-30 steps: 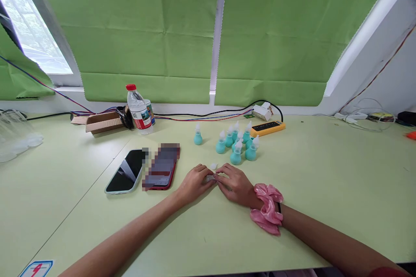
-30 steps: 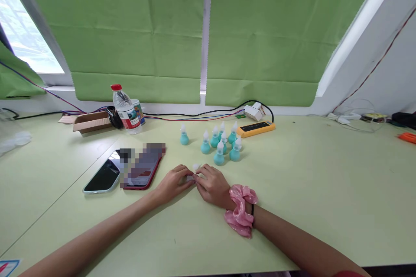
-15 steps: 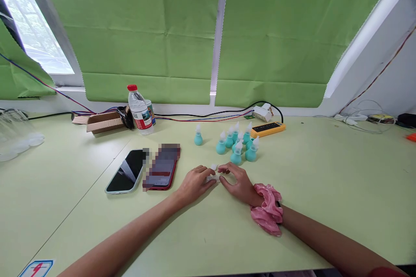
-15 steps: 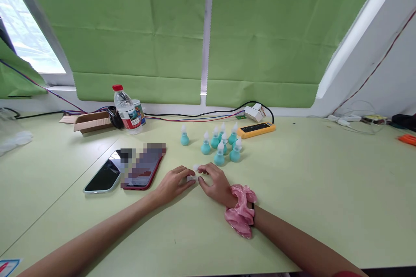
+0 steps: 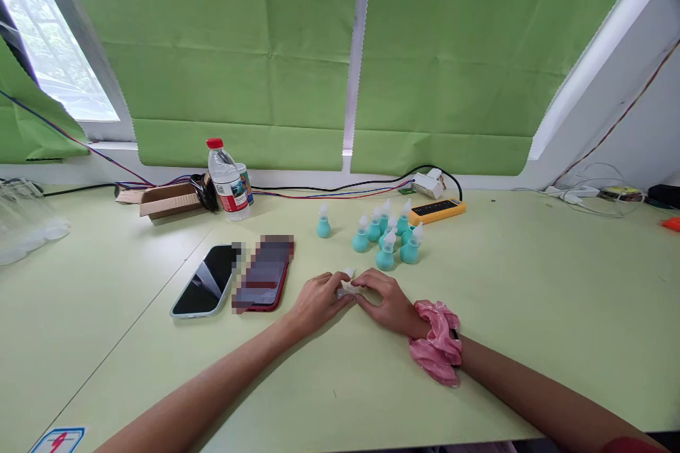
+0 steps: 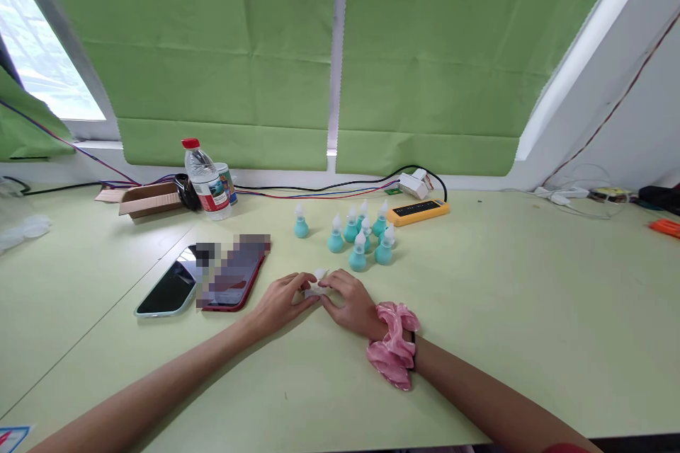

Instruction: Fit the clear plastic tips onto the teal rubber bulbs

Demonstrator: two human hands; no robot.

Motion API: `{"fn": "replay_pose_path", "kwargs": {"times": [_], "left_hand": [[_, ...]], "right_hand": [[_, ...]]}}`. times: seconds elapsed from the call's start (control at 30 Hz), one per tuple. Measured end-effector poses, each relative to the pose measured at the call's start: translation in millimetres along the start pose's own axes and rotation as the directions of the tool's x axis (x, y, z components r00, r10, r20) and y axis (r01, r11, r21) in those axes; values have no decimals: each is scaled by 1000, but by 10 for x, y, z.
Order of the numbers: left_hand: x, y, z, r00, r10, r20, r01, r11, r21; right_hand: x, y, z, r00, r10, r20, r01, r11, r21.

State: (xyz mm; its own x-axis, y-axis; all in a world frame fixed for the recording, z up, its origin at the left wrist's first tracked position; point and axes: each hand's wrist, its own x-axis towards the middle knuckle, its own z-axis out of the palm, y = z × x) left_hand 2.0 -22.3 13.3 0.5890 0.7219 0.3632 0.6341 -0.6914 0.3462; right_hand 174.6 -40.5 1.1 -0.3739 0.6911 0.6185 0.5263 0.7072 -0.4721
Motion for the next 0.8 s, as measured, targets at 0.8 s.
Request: {"fn": "replay_pose_path", "kwargs": {"times": [0.8], "left_hand": [[-10,-52,41,987,162,-25,-160,986,43]], "right_hand": [[-29,8,6,995,-83,-47,79,993,-90]]}}
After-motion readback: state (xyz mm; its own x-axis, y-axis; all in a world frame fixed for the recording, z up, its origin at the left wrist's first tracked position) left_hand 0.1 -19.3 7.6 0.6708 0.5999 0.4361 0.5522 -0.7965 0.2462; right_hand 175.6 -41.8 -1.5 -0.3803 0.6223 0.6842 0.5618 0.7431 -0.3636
